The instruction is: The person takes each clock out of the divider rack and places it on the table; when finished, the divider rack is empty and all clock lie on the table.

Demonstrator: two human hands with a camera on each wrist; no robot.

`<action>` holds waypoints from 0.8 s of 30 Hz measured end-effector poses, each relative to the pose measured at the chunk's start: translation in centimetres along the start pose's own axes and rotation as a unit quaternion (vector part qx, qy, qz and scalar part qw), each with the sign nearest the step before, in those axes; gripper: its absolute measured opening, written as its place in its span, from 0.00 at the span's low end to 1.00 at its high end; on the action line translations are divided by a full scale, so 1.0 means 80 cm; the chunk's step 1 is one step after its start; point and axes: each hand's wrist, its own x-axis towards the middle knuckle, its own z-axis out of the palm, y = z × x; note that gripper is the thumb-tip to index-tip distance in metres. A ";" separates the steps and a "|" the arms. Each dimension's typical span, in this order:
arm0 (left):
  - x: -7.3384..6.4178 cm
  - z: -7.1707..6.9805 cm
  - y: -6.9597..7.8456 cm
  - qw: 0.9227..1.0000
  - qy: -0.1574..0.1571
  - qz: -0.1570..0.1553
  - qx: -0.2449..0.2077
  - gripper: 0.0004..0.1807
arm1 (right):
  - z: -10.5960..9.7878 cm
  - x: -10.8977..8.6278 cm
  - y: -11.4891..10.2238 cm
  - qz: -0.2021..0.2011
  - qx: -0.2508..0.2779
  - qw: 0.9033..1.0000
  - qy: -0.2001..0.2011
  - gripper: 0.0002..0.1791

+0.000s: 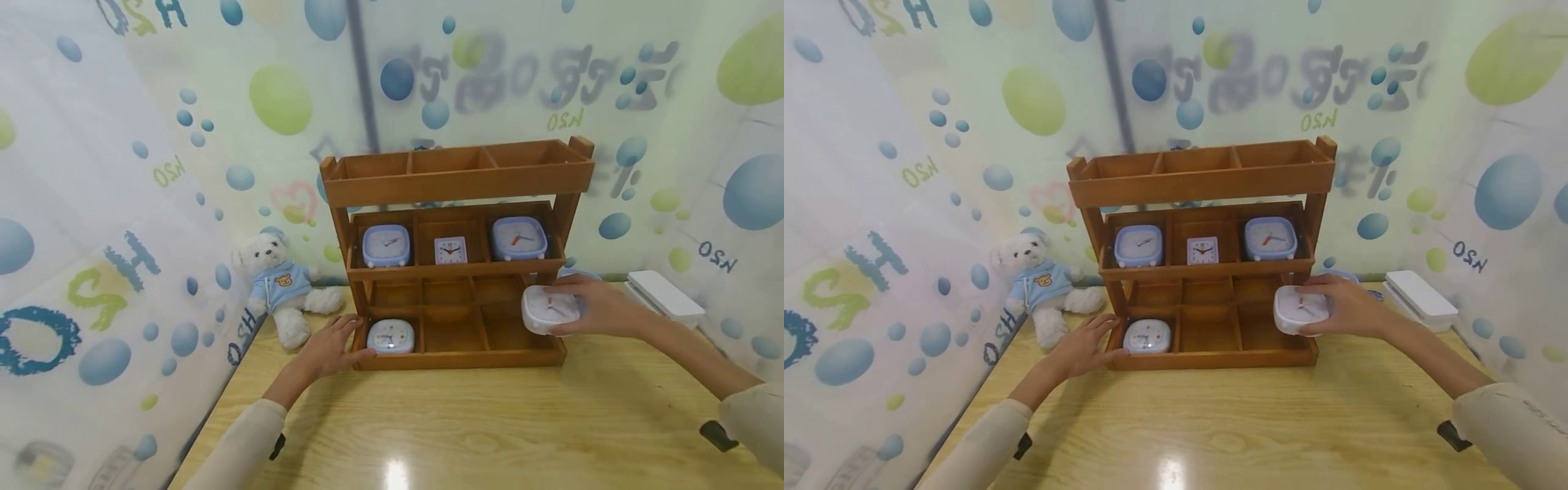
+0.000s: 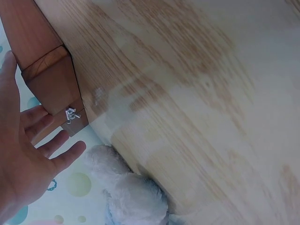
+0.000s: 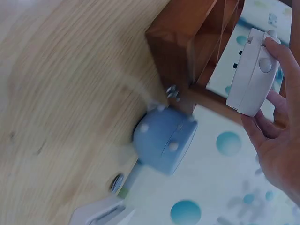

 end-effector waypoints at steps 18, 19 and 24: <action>0.002 -0.006 0.002 0.999 -0.017 -0.007 0.028 0.49 | -0.043 -0.062 0.065 0.139 -0.044 0.989 -0.021 0.41; 0.003 -0.006 0.002 0.999 -0.018 -0.009 0.029 0.49 | -0.042 -0.065 0.069 0.145 -0.039 0.988 -0.025 0.41; 0.002 -0.004 0.001 0.999 -0.020 -0.011 0.025 0.50 | -0.038 -0.078 0.087 0.179 -0.025 0.983 -0.035 0.43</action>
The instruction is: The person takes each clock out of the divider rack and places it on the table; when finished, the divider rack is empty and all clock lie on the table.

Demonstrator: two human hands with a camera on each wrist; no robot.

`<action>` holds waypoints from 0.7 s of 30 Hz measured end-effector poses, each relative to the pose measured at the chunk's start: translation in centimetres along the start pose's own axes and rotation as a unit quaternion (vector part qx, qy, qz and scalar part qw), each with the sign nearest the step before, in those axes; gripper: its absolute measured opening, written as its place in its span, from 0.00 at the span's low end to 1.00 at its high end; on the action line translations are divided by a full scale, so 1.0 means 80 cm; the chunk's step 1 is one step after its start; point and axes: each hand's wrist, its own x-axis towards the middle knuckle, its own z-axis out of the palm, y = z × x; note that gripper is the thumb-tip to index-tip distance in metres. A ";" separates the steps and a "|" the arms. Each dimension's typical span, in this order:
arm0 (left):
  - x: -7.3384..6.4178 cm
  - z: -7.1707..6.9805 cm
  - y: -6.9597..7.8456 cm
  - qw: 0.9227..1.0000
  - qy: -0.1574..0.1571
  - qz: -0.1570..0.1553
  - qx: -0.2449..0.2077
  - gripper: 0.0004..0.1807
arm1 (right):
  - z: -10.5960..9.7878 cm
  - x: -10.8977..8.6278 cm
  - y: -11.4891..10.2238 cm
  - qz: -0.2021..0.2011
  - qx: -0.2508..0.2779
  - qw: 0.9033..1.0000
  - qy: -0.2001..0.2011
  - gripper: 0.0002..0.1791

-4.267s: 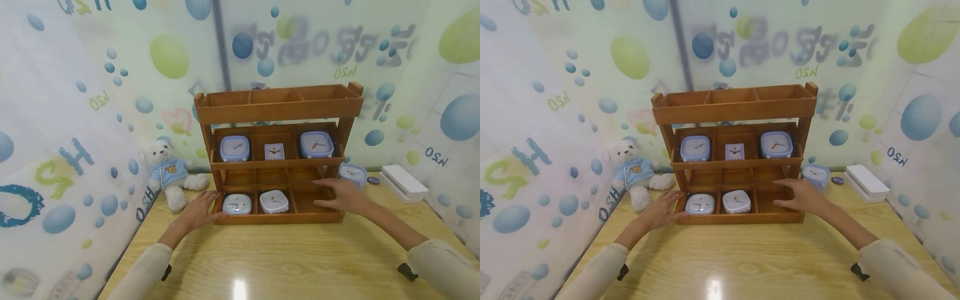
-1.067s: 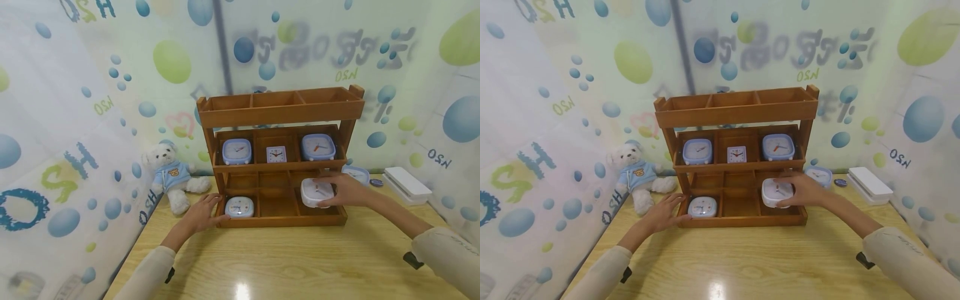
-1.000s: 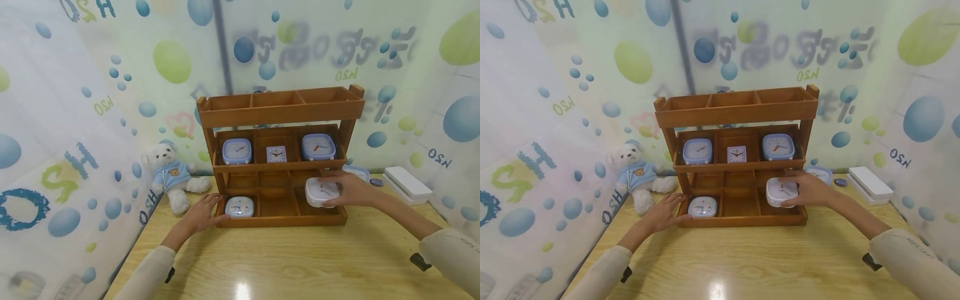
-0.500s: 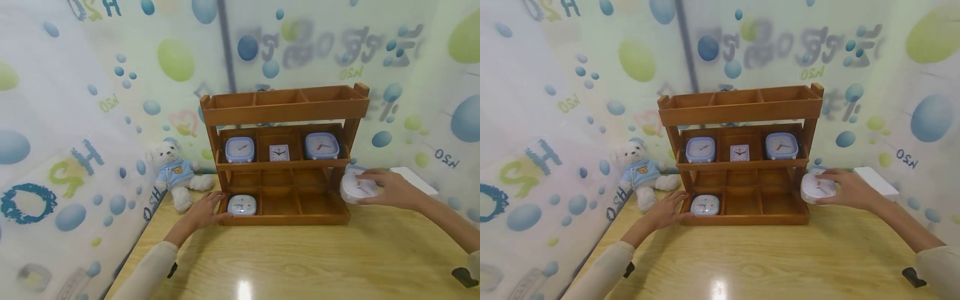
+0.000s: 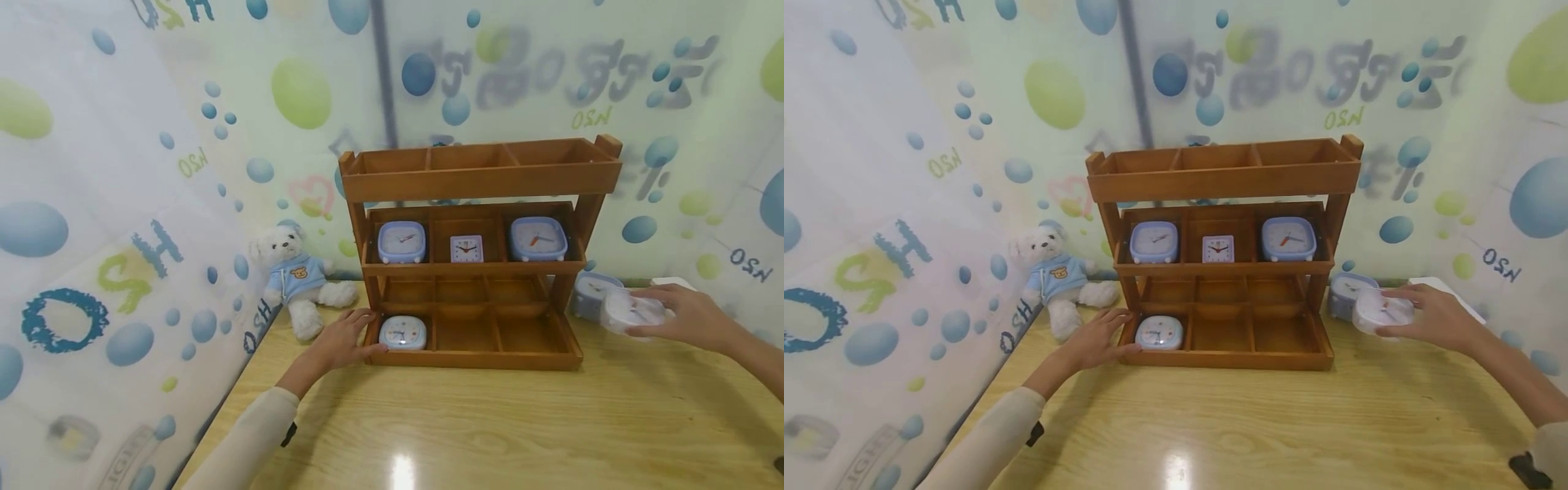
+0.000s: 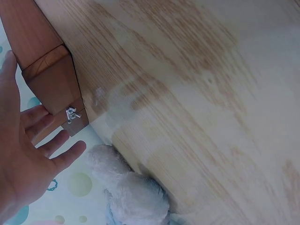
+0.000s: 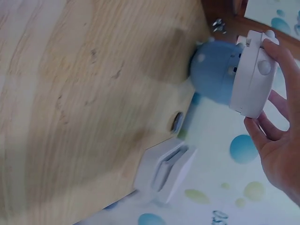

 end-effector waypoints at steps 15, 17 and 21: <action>-0.001 -0.001 0.000 1.000 0.001 -0.002 0.001 0.50 | -0.002 -0.013 0.038 0.080 0.024 0.996 0.004 0.48; -0.001 -0.001 0.000 1.000 0.002 -0.001 -0.001 0.49 | -0.001 -0.015 0.043 0.091 0.024 0.996 -0.001 0.48; 0.000 0.000 0.000 1.000 0.002 0.001 -0.004 0.49 | 0.004 -0.022 0.054 0.095 0.017 0.995 -0.012 0.48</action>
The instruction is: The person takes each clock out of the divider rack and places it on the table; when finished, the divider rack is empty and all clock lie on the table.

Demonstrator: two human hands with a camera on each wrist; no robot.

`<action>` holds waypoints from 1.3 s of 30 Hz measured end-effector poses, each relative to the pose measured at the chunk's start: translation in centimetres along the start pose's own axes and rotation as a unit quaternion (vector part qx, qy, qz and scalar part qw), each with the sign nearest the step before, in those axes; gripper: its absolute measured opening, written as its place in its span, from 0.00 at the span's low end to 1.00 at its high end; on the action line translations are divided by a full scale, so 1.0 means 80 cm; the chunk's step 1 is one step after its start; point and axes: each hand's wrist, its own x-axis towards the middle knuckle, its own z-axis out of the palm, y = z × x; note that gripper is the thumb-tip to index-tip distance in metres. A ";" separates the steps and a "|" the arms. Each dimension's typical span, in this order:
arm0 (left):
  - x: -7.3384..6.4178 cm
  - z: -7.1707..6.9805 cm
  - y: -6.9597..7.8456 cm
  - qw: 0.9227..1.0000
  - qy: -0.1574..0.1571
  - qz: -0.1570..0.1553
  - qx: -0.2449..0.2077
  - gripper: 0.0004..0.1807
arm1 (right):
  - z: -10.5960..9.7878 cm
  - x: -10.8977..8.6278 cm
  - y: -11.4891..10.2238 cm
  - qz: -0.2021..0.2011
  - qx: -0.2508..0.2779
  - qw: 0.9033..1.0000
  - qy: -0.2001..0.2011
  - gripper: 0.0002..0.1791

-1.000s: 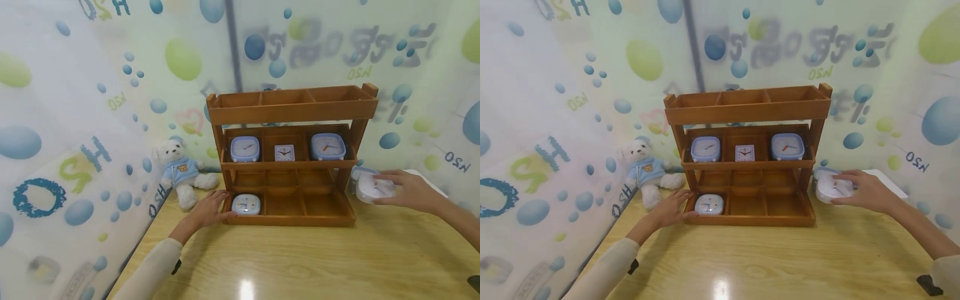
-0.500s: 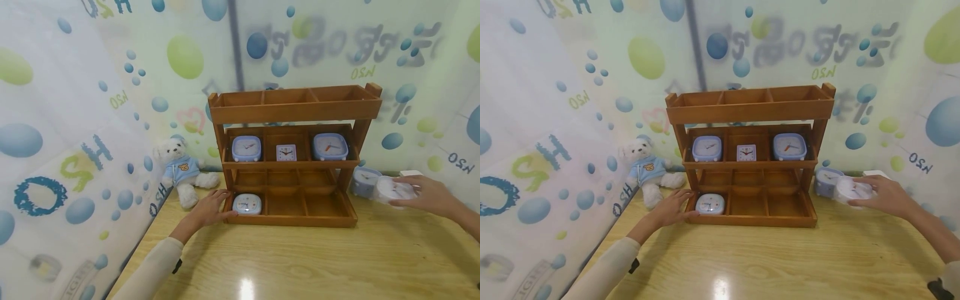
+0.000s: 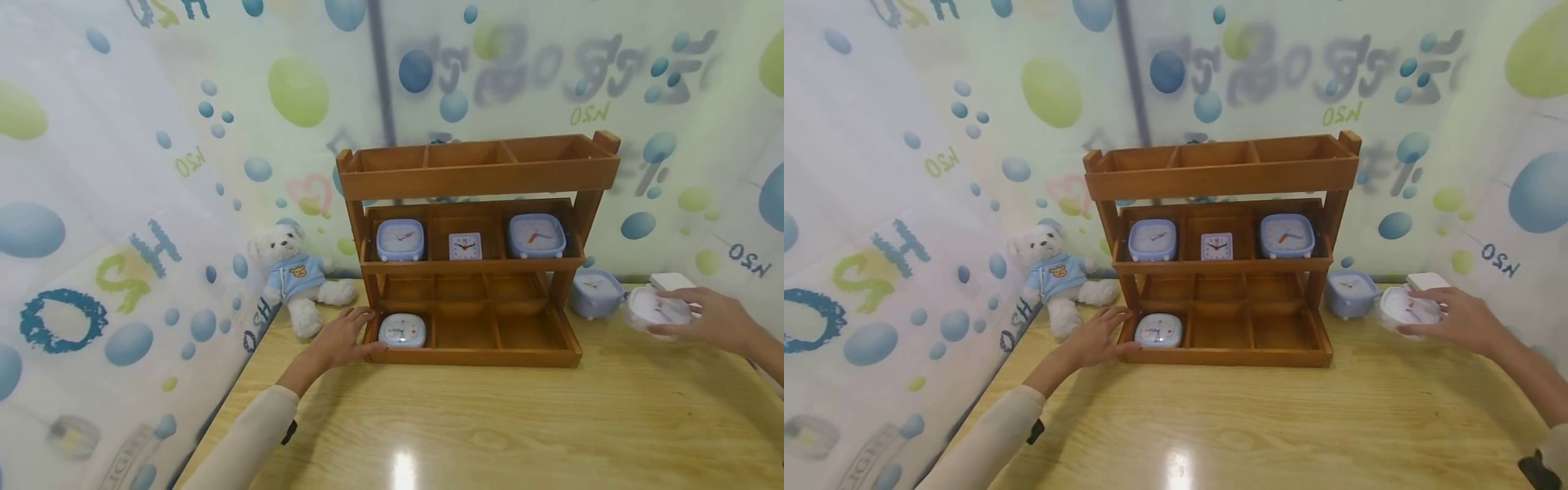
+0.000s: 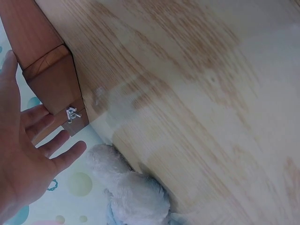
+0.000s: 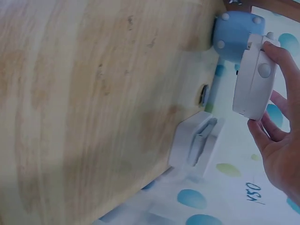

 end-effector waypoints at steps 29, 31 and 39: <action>0.004 -0.002 0.000 1.000 0.005 0.005 0.005 0.49 | 0.043 0.001 0.014 -0.088 -0.010 0.996 -0.024 0.43; 0.004 -0.002 -0.001 1.000 0.003 0.006 0.006 0.49 | 0.046 0.001 0.015 -0.114 -0.011 0.993 -0.001 0.41; 0.002 0.002 -0.003 1.000 -0.004 0.003 0.009 0.50 | 0.042 -0.001 -0.007 -0.154 -0.023 0.988 0.022 0.38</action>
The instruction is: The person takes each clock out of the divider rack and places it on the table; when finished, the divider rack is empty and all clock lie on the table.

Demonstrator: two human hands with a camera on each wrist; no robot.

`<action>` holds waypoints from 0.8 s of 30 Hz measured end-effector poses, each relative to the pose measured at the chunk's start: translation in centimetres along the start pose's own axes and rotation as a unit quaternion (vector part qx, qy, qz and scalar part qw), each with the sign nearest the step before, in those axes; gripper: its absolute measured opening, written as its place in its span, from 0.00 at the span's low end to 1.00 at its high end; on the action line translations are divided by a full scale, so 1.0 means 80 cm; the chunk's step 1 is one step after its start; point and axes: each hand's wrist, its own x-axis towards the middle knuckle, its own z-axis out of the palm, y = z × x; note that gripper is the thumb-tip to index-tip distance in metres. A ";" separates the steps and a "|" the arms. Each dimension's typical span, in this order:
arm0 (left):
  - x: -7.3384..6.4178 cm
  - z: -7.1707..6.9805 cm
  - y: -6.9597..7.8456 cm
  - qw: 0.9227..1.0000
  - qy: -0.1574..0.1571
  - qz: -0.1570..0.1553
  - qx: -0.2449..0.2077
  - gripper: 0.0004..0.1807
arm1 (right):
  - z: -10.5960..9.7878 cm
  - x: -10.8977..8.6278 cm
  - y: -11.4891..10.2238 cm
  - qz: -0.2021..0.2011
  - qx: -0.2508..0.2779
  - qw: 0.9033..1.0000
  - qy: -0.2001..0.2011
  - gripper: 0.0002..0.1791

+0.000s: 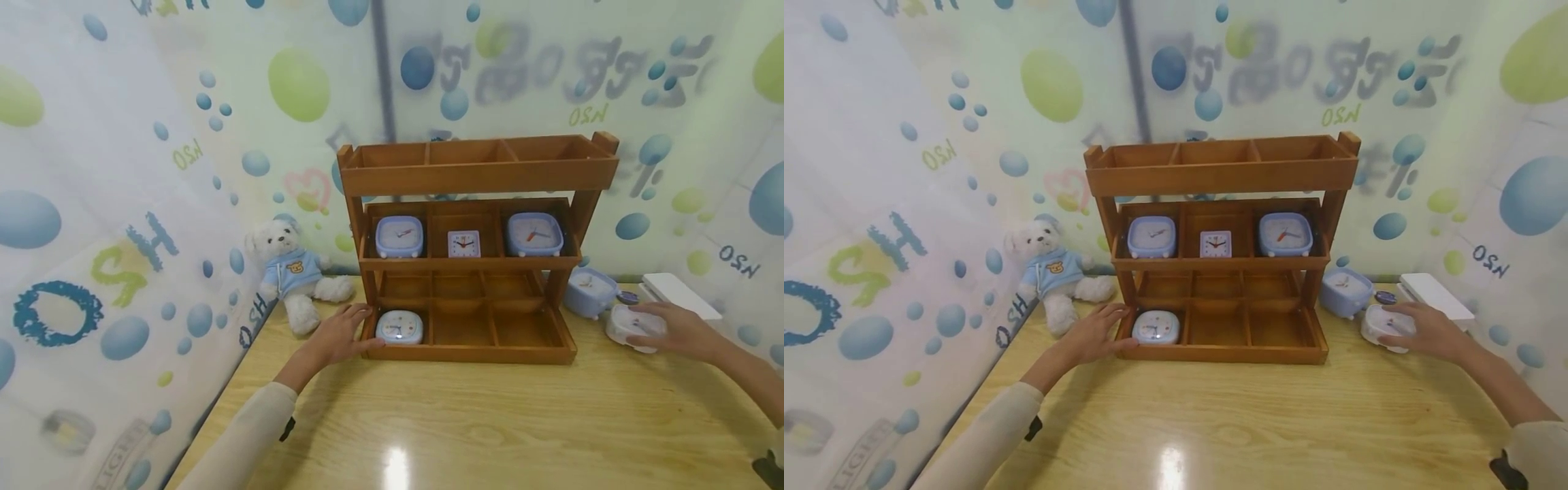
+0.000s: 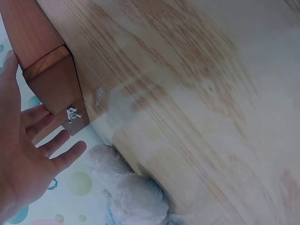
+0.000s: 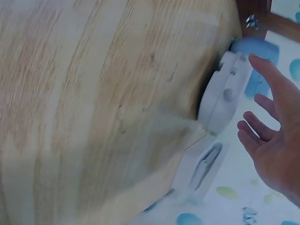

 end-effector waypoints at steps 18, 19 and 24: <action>-0.002 -0.002 0.004 1.000 0.000 -0.006 -0.002 0.50 | -0.015 0.027 -0.093 -0.076 0.000 0.997 0.014 0.35; -0.002 -0.002 0.004 1.000 0.001 -0.006 -0.002 0.50 | -0.014 0.029 -0.097 -0.084 -0.003 0.996 0.020 0.36; -0.002 -0.002 0.004 1.000 -0.001 -0.009 -0.003 0.50 | -0.009 0.040 -0.115 -0.121 -0.005 0.992 0.045 0.36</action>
